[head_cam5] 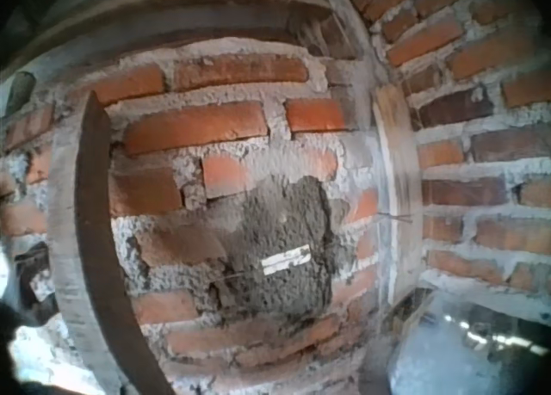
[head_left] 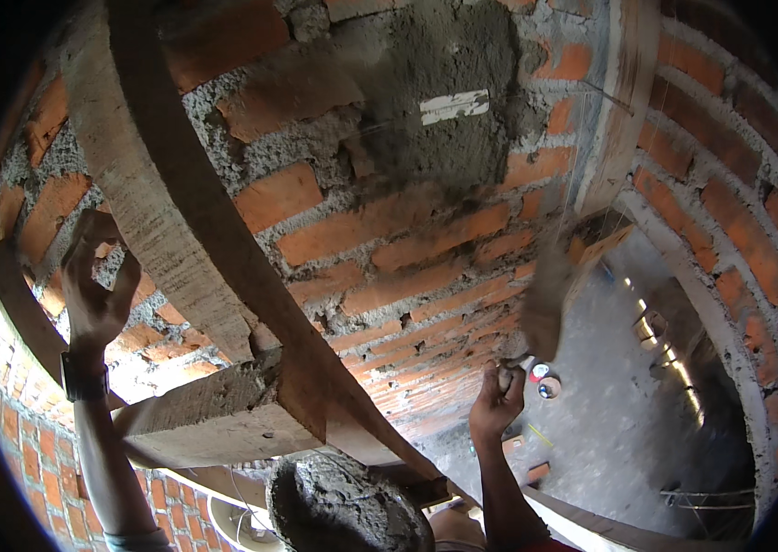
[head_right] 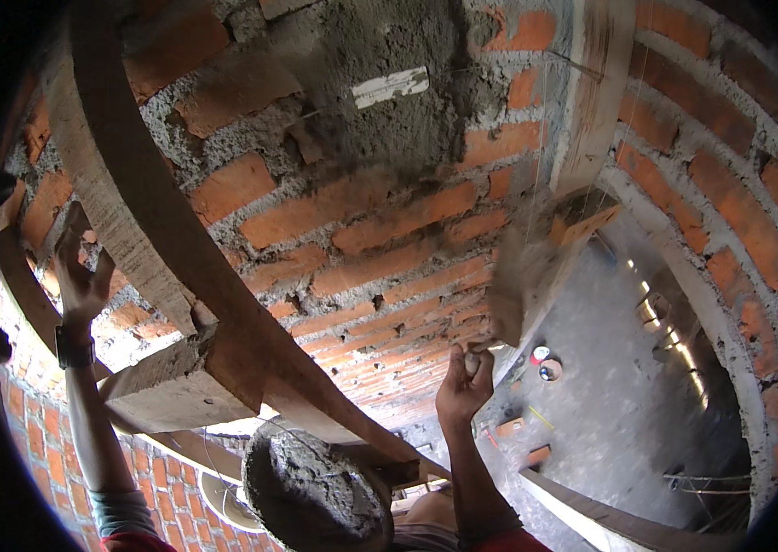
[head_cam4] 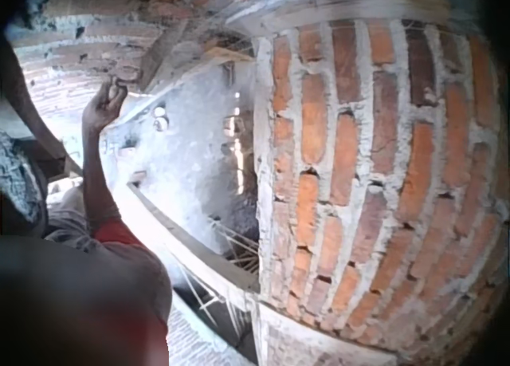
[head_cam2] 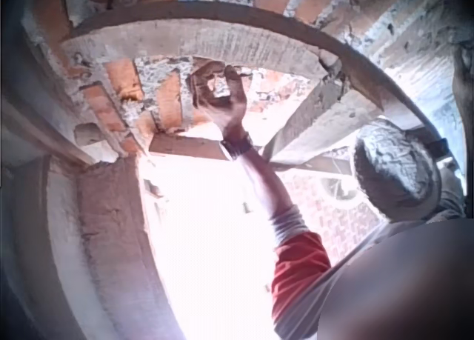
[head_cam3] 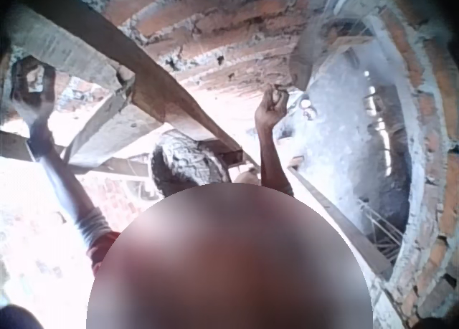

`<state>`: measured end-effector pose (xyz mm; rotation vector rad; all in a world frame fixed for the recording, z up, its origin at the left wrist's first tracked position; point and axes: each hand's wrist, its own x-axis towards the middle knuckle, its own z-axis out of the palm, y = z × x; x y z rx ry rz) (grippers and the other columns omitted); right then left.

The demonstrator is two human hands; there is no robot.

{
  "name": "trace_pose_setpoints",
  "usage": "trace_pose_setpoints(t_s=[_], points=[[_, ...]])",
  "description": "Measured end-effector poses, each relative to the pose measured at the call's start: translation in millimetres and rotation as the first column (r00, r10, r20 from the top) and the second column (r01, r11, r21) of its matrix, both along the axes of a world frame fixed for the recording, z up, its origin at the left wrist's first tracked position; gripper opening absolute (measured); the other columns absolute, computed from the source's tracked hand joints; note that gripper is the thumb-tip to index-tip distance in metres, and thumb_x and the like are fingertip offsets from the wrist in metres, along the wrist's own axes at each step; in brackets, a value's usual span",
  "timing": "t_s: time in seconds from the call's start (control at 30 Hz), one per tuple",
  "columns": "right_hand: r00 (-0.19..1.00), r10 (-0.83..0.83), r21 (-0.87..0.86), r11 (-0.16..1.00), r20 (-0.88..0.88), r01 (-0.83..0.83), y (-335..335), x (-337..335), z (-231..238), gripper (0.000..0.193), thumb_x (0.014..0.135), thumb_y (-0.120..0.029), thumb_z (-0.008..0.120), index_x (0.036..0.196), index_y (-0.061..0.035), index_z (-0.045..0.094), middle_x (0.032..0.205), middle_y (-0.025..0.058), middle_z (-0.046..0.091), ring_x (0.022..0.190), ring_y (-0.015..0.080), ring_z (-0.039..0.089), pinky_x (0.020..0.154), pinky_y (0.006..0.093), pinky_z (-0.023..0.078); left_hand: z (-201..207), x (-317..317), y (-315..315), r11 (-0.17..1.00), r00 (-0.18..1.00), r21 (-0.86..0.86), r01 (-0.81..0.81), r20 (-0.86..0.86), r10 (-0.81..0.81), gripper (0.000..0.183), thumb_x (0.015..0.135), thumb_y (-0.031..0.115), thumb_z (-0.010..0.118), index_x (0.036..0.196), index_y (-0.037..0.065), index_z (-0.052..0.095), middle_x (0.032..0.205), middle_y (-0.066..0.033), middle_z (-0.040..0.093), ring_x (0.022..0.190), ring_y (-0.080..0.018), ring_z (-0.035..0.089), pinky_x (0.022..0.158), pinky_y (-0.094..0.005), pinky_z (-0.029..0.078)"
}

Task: The person scoops wet cement from a bucket with a trowel and applies it to a brick wall, smoothing the surface. The person repeats this process multiple times, working on different sections of the wall.

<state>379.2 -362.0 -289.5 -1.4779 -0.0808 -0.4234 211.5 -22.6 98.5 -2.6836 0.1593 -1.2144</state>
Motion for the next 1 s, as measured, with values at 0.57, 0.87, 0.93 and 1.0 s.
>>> trace_pose_setpoints(t_s=[0.57, 0.87, 0.93, 1.0], points=[[0.947, 0.096, -0.393, 0.893, -0.308, -0.218, 35.9, 6.0, -43.3, 0.036, 0.104, -0.025, 0.061, 0.116, 0.0081, 0.054, 0.092, 0.0294, 0.07, 0.086, 0.0464, 0.07, 0.069, 0.0482, 0.053, 6.2, 3.0, -17.5, 0.999, 0.999, 0.025, -0.036, -0.027, 0.037, 0.017, 0.084, 0.001, 0.075, 0.099, 0.002, 0.068, 0.104, -0.0108, 0.07, 0.099, -0.025, 0.065, 0.091, -0.0367, 0.05], [0.948, -0.316, -0.059, 0.947, 0.029, 0.317, 25.9, 3.6, -60.7, 0.052, 0.106, -0.029, 0.056, 0.131, 0.0135, 0.04, 0.108, 0.0242, 0.063, 0.098, 0.0387, 0.065, 0.096, 0.0509, 0.047, 5.9, -7.8, -14.3, 0.974, 0.958, -0.095, -0.206, 0.185, 0.22, 0.028, 0.093, 0.01, 0.077, 0.12, 0.009, 0.07, 0.116, -0.0081, 0.074, 0.104, -0.0187, 0.069, 0.091, -0.0338, 0.056], [0.956, -0.259, -0.478, 0.863, -0.137, 0.166, 27.5, 12.1, -80.2, 0.052, 0.106, -0.031, 0.056, 0.133, 0.0117, 0.044, 0.11, 0.023, 0.064, 0.102, 0.0385, 0.064, 0.095, 0.0503, 0.048, 18.8, -0.7, -25.7, 0.991, 0.961, 0.08, 0.111, 0.247, -0.128, 0.028, 0.091, 0.01, 0.07, 0.118, 0.008, 0.067, 0.103, -0.0104, 0.068, 0.088, -0.0257, 0.067, 0.077, -0.0389, 0.055], [0.987, -0.05, -0.647, 0.76, -0.153, -0.062, 18.5, 17.1, -95.6, 0.052, 0.105, -0.033, 0.057, 0.134, 0.0092, 0.049, 0.108, 0.0217, 0.065, 0.101, 0.0378, 0.064, 0.094, 0.0496, 0.049, 27.9, -20.4, -37.5, 0.983, 0.943, 0.137, 0.122, 0.292, -0.158, 0.026, 0.091, 0.003, 0.069, 0.117, 0.009, 0.065, 0.095, -0.0073, 0.063, 0.079, -0.0193, 0.063, 0.068, -0.0328, 0.053]])
